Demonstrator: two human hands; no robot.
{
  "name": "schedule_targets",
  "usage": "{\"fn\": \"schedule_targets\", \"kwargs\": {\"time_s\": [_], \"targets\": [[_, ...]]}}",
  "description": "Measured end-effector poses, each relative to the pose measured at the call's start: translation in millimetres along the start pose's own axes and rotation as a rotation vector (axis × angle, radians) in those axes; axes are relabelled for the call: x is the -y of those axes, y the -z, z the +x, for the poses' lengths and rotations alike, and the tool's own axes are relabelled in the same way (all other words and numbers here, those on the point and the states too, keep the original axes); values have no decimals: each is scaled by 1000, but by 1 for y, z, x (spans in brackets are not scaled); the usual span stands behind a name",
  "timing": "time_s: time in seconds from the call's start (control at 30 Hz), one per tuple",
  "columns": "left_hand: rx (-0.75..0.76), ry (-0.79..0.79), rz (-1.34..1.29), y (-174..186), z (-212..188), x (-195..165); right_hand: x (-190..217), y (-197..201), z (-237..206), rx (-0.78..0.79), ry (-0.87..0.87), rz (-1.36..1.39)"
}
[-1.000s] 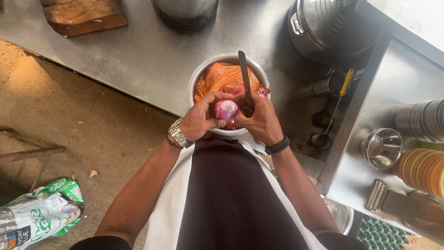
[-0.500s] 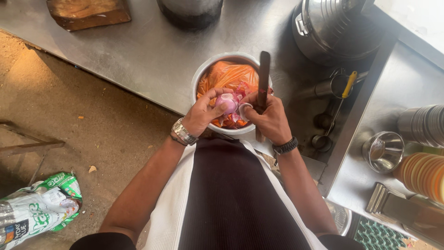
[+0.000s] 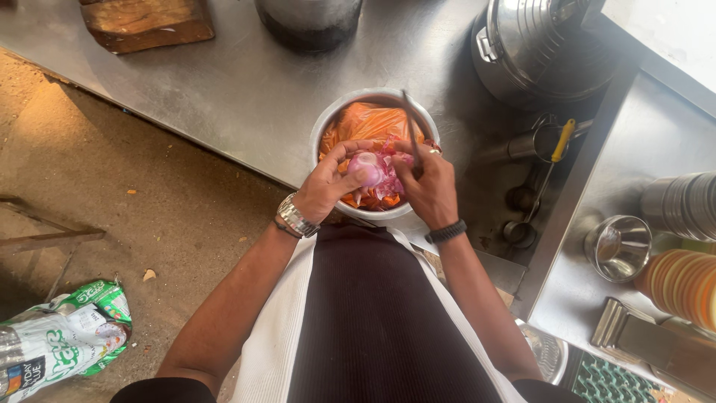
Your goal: The person peels the outer layers of several red onions using a knife over a white bucket, then places the peeled onions on a wooden cutting board and begins slicing them into wedges.
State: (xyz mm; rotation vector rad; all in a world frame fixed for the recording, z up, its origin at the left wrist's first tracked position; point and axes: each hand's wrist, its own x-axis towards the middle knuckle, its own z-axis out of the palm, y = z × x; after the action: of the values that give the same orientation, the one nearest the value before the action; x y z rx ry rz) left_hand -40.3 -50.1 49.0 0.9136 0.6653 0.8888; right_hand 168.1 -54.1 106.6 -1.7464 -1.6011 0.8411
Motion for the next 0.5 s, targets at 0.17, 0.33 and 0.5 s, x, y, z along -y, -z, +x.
{"fn": "schedule_targets", "kwargs": {"time_s": [0.17, 0.33, 0.5], "targets": [[-12, -23, 123, -3, 2, -2, 22, 10, -10, 194, 90, 248], [-9, -16, 140, -6, -2, -2, 35, 14, -10, 318, 32, 184], [31, -26, 71, -11, -8, -5, 32, 17, -10, 371, 88, 151]]}}
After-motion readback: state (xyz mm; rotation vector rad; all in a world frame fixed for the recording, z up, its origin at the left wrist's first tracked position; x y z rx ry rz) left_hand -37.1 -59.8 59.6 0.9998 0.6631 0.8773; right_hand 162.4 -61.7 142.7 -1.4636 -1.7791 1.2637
